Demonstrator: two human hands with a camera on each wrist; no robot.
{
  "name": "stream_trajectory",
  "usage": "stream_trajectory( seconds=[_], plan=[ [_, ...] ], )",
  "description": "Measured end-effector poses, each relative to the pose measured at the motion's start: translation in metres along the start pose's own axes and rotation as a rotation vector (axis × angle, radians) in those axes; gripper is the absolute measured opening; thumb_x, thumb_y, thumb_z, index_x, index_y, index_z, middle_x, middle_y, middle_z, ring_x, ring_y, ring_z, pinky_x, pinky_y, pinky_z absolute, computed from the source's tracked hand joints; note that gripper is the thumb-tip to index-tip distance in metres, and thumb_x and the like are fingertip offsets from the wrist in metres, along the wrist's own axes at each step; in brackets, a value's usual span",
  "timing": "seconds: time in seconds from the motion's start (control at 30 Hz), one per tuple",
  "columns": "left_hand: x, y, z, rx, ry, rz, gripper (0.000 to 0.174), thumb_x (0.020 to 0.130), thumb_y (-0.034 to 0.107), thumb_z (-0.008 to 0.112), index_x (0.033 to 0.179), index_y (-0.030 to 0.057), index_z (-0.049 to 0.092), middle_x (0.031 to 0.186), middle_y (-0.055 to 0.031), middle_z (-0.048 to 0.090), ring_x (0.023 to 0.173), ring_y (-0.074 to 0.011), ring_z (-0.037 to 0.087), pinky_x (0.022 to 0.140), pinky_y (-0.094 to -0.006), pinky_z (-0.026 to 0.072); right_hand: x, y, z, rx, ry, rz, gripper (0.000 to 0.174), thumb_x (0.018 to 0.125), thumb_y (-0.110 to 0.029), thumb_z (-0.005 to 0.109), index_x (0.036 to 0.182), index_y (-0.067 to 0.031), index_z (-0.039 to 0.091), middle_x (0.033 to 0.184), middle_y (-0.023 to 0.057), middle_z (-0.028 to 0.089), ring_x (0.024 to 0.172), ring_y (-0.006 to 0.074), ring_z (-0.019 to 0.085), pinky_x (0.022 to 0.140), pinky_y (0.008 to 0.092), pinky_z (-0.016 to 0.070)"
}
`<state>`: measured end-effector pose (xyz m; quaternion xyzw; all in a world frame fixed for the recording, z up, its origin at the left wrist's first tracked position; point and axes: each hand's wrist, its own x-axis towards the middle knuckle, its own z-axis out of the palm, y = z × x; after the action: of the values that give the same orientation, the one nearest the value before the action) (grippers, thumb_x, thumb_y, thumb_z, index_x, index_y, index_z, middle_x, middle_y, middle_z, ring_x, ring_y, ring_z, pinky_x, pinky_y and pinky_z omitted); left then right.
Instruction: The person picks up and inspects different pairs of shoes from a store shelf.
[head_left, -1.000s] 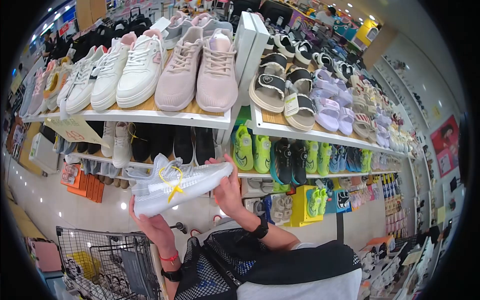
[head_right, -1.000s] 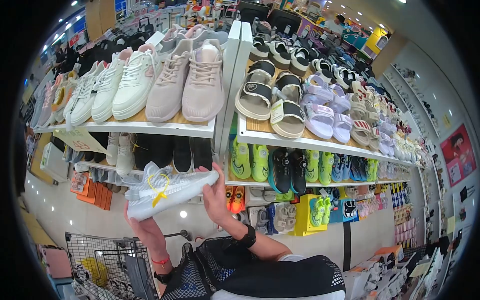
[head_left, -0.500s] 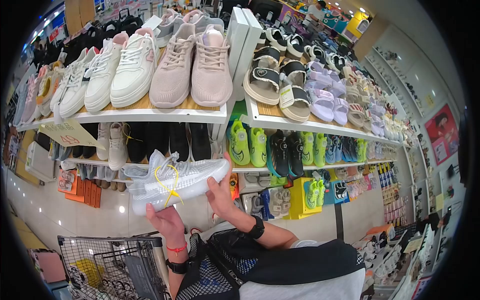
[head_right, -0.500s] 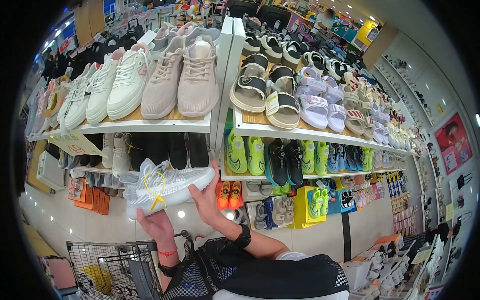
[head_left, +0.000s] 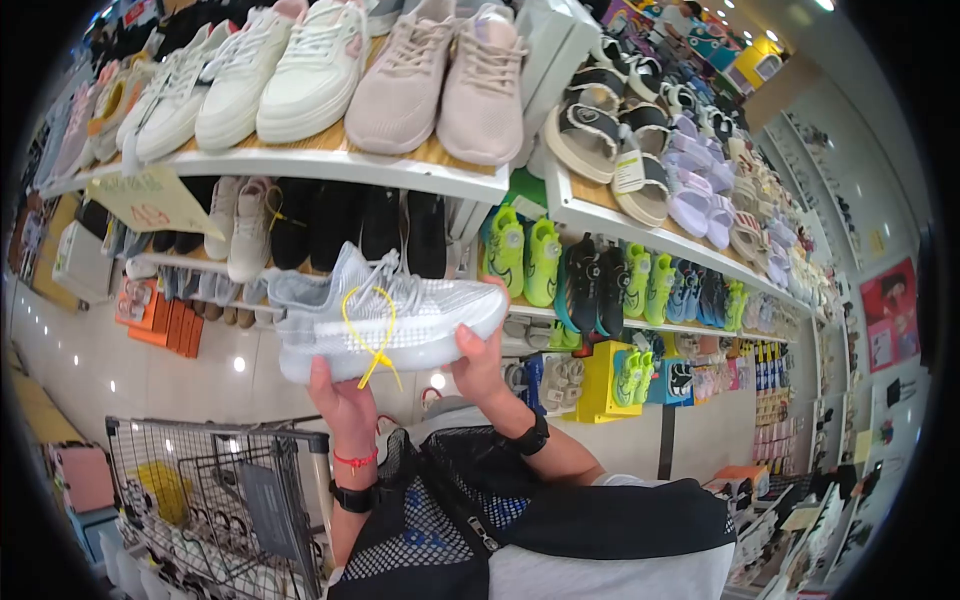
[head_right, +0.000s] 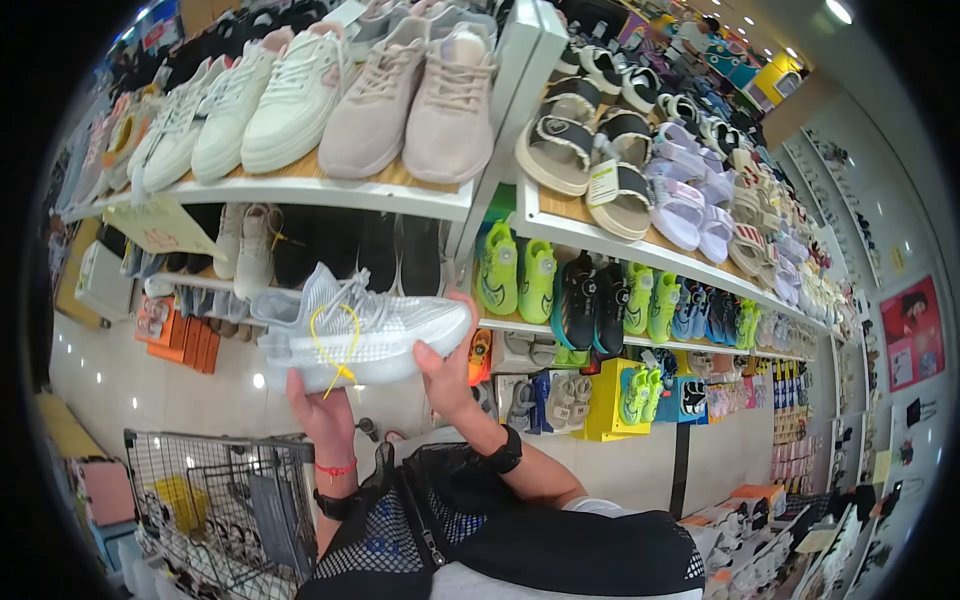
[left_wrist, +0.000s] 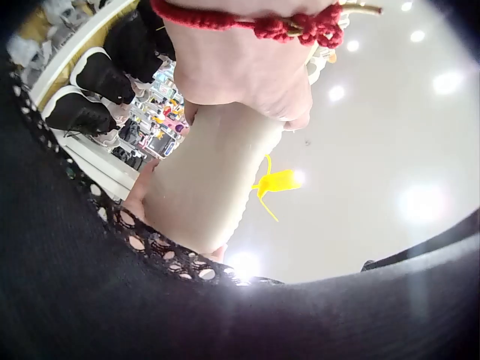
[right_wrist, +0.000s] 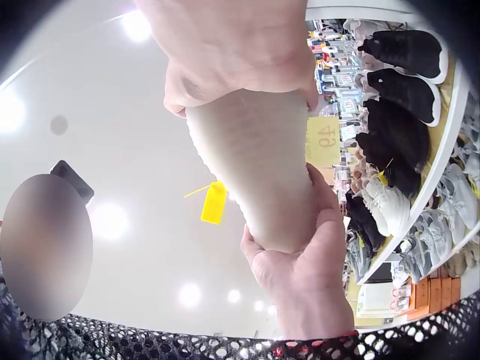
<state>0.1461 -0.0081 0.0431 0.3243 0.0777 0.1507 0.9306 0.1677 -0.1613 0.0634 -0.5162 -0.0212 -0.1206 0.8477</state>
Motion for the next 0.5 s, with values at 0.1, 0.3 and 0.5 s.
stream_trajectory(
  seconds=[0.1,0.3,0.5],
  plan=[
    [-0.001,0.001,0.002,-0.023,0.017,0.015,0.059,0.089,0.03,0.052,0.139,0.0048,0.03,0.136,-0.0098,0.042,0.125,-0.025,0.041,0.105,-0.042,0.0326,0.001,-0.005,0.005,0.099,-0.01,0.041,0.083,0.076,-0.028,0.063,0.141,-0.0145,0.014,0.127,0.015,0.041,0.121,0.0293,0.042,0.104,0.0414,0.0328],
    [-0.006,-0.007,-0.024,-0.025,-0.117,0.045,0.071,0.081,0.032,0.061,0.139,0.0058,0.03,0.135,-0.0092,0.044,0.125,-0.0274,0.041,0.108,-0.0448,0.0281,0.007,-0.019,0.001,0.35,-0.017,0.144,0.082,0.074,-0.016,0.059,0.142,-0.0137,0.013,0.124,0.0153,0.042,0.12,0.03,0.042,0.104,0.0419,0.0333],
    [-0.004,0.007,0.005,-0.009,-0.009,0.148,0.089,0.069,0.027,0.073,0.138,0.0114,0.019,0.129,-0.0088,0.038,0.12,-0.0255,0.04,0.102,-0.0406,0.0334,0.012,-0.023,-0.002,0.207,-0.024,0.063,0.078,0.069,-0.024,0.059,0.137,-0.0119,0.022,0.121,0.0196,0.044,0.115,0.0333,0.047,0.1,0.0445,0.0375]
  ],
)
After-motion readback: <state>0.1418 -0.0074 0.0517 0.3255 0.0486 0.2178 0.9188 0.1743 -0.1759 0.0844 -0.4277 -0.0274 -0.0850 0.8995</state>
